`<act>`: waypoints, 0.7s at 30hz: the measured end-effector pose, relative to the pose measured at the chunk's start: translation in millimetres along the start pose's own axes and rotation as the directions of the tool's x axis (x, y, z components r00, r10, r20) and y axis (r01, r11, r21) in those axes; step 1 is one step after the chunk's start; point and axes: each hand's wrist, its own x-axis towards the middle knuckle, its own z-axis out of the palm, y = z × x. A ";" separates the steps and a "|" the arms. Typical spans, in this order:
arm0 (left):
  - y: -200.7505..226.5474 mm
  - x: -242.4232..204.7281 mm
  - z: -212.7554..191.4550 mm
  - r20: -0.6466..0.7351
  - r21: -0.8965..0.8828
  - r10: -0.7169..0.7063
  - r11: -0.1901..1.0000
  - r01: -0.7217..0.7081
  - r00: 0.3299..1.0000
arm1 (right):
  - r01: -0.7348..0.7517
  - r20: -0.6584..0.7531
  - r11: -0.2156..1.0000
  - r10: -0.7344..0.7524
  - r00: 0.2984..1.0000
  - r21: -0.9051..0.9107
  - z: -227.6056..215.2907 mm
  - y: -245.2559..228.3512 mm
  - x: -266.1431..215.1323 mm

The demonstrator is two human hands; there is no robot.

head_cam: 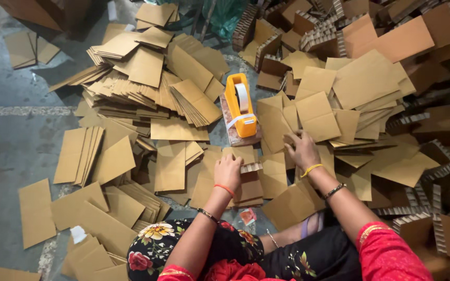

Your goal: The person sits on the floor and repeatedly picks up small corrugated cardboard pieces and flat cardboard sheets. They use a yellow tape dispenser to apply tape to the corrugated pieces, then attach the flat sheets to them, creating small assembled units.

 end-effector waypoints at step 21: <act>-7.7 8.4 -9.3 0.157 -0.288 0.070 0.958 -0.022 0.985 | -0.413 0.445 -0.167 0.324 0.835 0.896 -58.0 -6.6 -0.5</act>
